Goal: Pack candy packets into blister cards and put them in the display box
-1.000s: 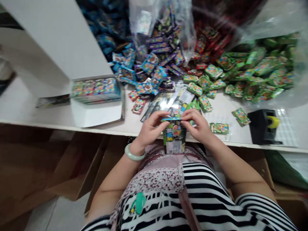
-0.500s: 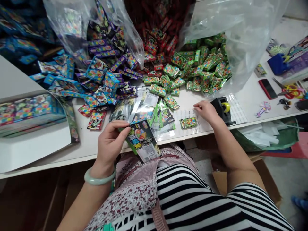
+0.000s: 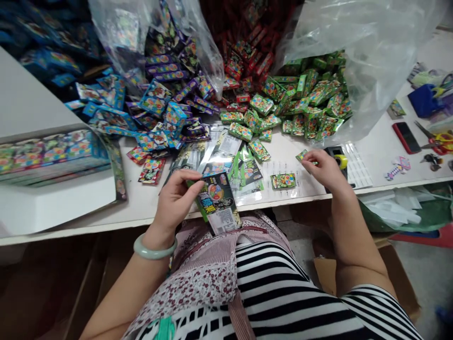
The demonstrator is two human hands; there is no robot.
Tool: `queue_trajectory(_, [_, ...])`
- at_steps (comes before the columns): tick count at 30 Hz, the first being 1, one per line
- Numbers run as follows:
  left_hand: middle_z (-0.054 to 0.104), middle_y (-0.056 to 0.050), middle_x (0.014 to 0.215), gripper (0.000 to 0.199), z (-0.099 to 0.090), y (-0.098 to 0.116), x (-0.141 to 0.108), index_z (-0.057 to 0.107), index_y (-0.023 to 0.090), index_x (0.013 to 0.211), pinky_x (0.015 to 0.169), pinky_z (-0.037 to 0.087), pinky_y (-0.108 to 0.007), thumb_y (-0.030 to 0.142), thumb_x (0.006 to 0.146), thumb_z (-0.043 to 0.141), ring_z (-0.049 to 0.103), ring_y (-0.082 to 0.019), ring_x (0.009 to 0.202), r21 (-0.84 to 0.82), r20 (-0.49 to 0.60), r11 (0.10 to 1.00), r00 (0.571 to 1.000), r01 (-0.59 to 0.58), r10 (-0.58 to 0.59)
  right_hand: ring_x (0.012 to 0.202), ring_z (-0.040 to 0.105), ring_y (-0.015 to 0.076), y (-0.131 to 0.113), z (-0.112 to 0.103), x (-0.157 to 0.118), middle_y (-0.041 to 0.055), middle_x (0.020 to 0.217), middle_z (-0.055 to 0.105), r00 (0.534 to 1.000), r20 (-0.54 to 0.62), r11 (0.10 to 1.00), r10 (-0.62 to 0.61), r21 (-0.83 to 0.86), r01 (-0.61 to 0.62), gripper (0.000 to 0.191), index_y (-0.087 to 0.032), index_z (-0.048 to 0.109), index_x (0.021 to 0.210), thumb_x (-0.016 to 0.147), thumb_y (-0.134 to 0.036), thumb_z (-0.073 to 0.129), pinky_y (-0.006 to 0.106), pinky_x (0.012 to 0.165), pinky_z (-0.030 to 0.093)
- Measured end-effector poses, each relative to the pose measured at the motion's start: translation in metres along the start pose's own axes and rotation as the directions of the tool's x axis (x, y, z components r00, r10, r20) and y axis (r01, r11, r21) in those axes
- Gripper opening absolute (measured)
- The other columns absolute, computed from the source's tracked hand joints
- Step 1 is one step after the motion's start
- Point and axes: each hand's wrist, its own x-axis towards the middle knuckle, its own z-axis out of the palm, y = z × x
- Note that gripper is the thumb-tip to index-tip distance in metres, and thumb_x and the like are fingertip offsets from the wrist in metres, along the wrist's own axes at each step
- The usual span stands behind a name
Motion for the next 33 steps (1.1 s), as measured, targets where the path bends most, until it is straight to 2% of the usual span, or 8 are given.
queue_trajectory(3, [0.067,-0.001,0.089,0.009,0.007,0.011,-0.001,0.065,0.021,0.090,0.080,0.051,-0.028,0.029,0.088,0.069,0.064,-0.014,0.088,-0.024,0.012,1.000,1.000,0.011,-0.011,0.079,0.061,0.0177,-0.058,0.004,0.002,0.0041,0.083,0.066,0.974,0.150,0.964,-0.172,0.227,0.136,0.021,-0.020,0.063,0.079,0.085,-0.040,0.064,0.032,0.075,0.048])
queue_trajectory(7, [0.064,-0.001,0.086,0.012,0.011,0.020,0.000,0.062,0.020,0.089,0.077,0.049,-0.027,0.032,0.091,0.064,0.061,-0.013,0.084,-0.021,0.056,1.000,0.998,-0.008,0.009,0.087,0.062,0.0175,-0.144,0.035,0.011,0.0051,0.090,0.069,0.805,0.326,0.832,-0.496,0.442,0.334,0.021,-0.021,0.063,0.076,0.088,-0.038,0.062,0.032,0.083,0.048])
queue_trajectory(9, [0.063,-0.001,0.087,0.011,0.010,0.022,-0.001,0.061,0.020,0.090,0.076,0.048,-0.026,0.030,0.092,0.062,0.060,-0.013,0.083,-0.014,0.080,1.000,0.997,0.000,0.001,0.086,0.063,0.0174,-0.171,0.055,0.019,0.0051,0.090,0.070,0.720,0.415,0.813,-0.556,0.453,0.366,0.021,-0.020,0.064,0.076,0.088,-0.038,0.062,0.032,0.083,0.047])
queue_trajectory(11, [0.063,-0.002,0.088,0.007,0.007,0.024,-0.001,0.060,0.019,0.091,0.075,0.048,-0.026,0.027,0.092,0.059,0.060,-0.013,0.083,-0.011,0.097,1.000,0.995,-0.003,0.004,0.083,0.062,0.0171,-0.186,0.073,0.027,0.0046,0.087,0.070,0.677,0.501,0.837,-0.538,0.413,0.360,0.021,-0.019,0.064,0.077,0.087,-0.038,0.062,0.032,0.080,0.046])
queue_trajectory(18, [0.063,-0.002,0.087,0.008,0.001,0.020,-0.001,0.060,0.019,0.090,0.078,0.048,-0.029,0.025,0.093,0.055,0.059,-0.014,0.083,-0.009,0.101,1.000,0.995,0.018,-0.017,0.060,0.047,0.0115,-0.193,0.099,0.037,-0.0002,0.066,0.059,0.706,0.644,0.954,-0.295,0.235,0.184,0.028,-0.018,0.061,0.073,0.083,-0.044,0.064,0.026,0.057,0.034])
queue_trajectory(23, [0.063,-0.001,0.084,0.017,0.005,0.017,0.000,0.060,0.020,0.089,0.076,0.048,-0.028,0.035,0.090,0.065,0.059,-0.013,0.081,-0.036,0.056,0.999,0.998,-0.002,0.005,0.058,0.041,0.0104,-0.198,0.101,0.037,-0.0021,0.061,0.053,0.735,0.629,0.966,-0.254,0.206,0.158,0.031,-0.017,0.061,0.071,0.081,-0.046,0.067,0.026,0.056,0.029])
queue_trajectory(29, [0.062,0.000,0.082,0.017,0.013,0.018,-0.001,0.057,0.019,0.085,0.074,0.048,-0.026,0.030,0.087,0.070,0.059,-0.012,0.078,-0.011,-0.034,1.000,0.999,-0.015,0.014,0.058,0.040,0.0106,-0.194,0.107,0.039,-0.0024,0.060,0.052,0.748,0.621,0.970,-0.234,0.205,0.133,0.032,-0.018,0.063,0.071,0.078,-0.048,0.069,0.027,0.056,0.027])
queue_trajectory(33, [0.062,-0.001,0.085,0.012,0.011,0.019,-0.005,0.057,0.019,0.088,0.075,0.049,-0.027,0.025,0.087,0.068,0.059,-0.012,0.080,-0.016,-0.029,0.999,0.999,-0.041,0.041,0.061,0.045,0.0113,-0.185,0.118,0.041,-0.0019,0.064,0.057,0.713,0.678,0.943,-0.180,0.325,-0.070,0.034,-0.020,0.061,0.071,0.069,-0.049,0.077,0.026,0.057,0.032])
